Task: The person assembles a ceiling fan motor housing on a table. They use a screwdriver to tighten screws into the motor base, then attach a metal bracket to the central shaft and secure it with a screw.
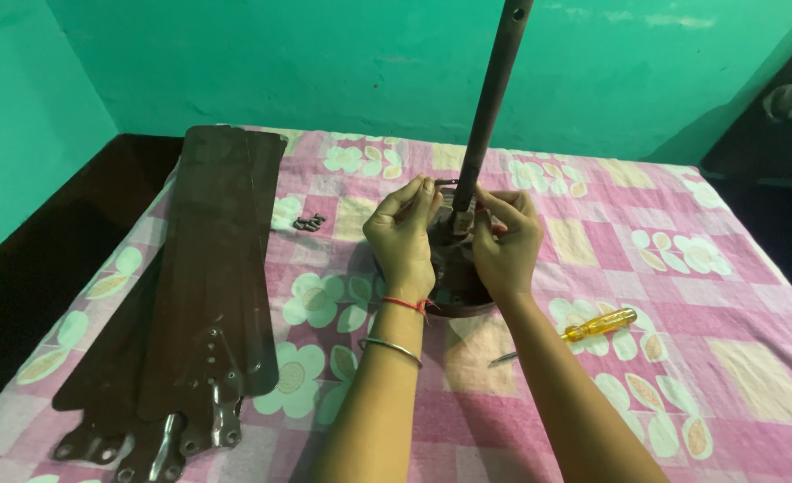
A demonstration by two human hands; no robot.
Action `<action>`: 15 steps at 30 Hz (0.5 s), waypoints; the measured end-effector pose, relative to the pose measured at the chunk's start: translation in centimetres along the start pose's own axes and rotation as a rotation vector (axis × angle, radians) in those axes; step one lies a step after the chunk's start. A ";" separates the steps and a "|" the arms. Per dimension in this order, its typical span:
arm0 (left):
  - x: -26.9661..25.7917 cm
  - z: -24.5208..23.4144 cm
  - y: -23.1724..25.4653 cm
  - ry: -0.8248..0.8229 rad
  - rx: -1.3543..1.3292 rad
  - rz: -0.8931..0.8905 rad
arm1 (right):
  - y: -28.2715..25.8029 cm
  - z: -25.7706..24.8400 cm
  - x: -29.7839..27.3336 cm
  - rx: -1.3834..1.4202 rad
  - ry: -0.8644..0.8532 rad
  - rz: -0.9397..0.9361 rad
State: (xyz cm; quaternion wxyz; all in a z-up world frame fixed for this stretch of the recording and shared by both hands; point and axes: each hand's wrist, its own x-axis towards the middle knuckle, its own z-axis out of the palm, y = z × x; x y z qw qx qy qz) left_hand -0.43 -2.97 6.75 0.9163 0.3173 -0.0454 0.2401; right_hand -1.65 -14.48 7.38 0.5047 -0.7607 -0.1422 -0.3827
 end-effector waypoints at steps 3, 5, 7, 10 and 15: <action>0.1 0.0 -0.2 0.003 0.011 0.028 | 0.0 0.0 -0.7 0.070 -0.029 0.043; 0.2 0.2 -0.3 0.014 0.024 0.025 | -0.1 0.0 -0.9 0.092 -0.035 0.049; 0.4 0.3 -0.2 0.041 0.060 -0.007 | -0.3 0.1 -1.0 0.052 -0.022 0.027; 0.3 0.2 -0.1 0.008 0.023 -0.001 | -0.4 0.0 -1.1 0.000 -0.011 -0.001; 0.6 0.2 -0.1 -0.024 -0.028 -0.007 | -0.5 -0.1 -1.1 -0.031 -0.003 -0.030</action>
